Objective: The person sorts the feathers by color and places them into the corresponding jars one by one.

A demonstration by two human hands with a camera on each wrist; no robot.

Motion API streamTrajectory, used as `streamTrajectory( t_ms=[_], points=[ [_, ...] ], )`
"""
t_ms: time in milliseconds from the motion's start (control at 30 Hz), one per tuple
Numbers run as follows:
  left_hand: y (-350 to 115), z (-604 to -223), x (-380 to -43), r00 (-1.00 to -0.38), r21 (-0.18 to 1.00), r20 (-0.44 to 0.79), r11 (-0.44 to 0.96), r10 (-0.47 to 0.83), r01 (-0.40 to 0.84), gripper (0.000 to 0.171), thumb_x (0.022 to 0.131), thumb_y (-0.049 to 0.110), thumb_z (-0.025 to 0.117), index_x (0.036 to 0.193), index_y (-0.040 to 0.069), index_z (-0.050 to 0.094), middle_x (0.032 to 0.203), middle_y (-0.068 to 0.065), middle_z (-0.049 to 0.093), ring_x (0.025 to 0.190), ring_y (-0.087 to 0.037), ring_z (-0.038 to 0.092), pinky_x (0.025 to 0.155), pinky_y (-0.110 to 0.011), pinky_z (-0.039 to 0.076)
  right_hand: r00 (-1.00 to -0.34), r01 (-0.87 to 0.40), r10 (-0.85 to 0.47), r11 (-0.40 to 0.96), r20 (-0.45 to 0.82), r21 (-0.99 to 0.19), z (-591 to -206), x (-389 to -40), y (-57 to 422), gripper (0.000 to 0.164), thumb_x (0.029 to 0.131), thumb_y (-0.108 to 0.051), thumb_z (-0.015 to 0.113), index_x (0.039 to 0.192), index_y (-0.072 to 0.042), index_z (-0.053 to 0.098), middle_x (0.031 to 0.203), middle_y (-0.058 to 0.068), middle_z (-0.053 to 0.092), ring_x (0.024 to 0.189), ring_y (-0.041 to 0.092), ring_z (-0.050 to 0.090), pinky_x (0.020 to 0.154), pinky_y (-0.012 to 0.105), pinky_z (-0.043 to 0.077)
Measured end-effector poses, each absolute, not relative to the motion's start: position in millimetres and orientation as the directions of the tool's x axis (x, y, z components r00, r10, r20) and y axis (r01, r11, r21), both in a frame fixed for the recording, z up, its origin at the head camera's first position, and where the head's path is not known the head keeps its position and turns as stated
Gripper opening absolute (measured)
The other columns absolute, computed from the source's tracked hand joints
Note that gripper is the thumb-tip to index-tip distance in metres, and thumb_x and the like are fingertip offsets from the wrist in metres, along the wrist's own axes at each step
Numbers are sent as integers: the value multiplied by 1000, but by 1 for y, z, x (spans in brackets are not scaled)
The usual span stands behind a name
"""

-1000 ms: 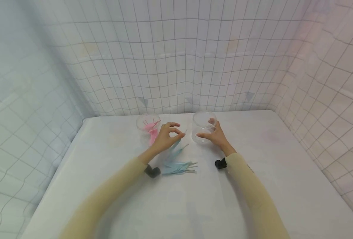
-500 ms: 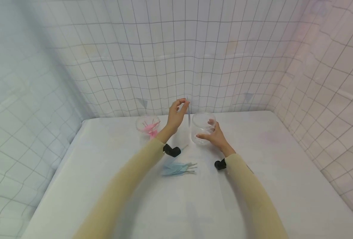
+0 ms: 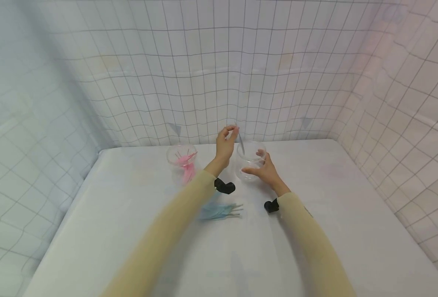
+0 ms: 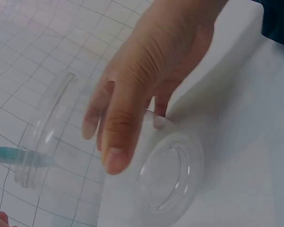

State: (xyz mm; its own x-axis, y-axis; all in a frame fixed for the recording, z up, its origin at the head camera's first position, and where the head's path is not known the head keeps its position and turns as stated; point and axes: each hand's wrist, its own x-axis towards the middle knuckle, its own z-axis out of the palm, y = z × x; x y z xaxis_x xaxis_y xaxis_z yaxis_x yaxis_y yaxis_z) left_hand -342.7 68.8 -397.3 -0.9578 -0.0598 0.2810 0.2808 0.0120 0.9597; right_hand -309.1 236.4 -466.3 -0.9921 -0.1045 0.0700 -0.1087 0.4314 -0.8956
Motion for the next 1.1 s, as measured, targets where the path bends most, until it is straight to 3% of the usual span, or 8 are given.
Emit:
streamTrajectory(
  t_ms=[300,533,867,1100],
  points=[
    [53,-424,-339,-943,915,332,233,26,329,31,87,40,62,110,20,65,138,2,43,131,-17,30,106,-46,20,-993,-97,-98,433,61,-896,-467,-310,236,101,64,-47,81,139,-14,21,146,8,27,132,31,27,103,53,26],
    [32,-442,-334,-935,848,342,399,94,350,31,84,38,66,106,16,67,134,-4,47,127,-25,34,103,-47,24,-993,-97,-102,439,58,-893,-467,-311,237,103,63,-48,81,140,-14,20,146,8,28,132,32,26,103,54,26],
    [11,-458,-316,-939,704,213,623,271,340,33,81,41,69,102,16,70,137,-10,43,126,-33,33,103,-48,25,-994,-100,-93,451,65,-887,-468,-311,238,100,66,-45,81,140,-16,20,145,7,28,133,31,26,105,54,24],
    [3,-462,-305,-942,629,74,718,326,298,25,79,40,70,90,17,72,140,-9,40,130,-34,27,104,-50,20,-993,-103,-93,453,67,-886,-469,-311,239,100,66,-45,81,140,-16,20,146,7,28,132,31,26,105,53,24]
  ],
)
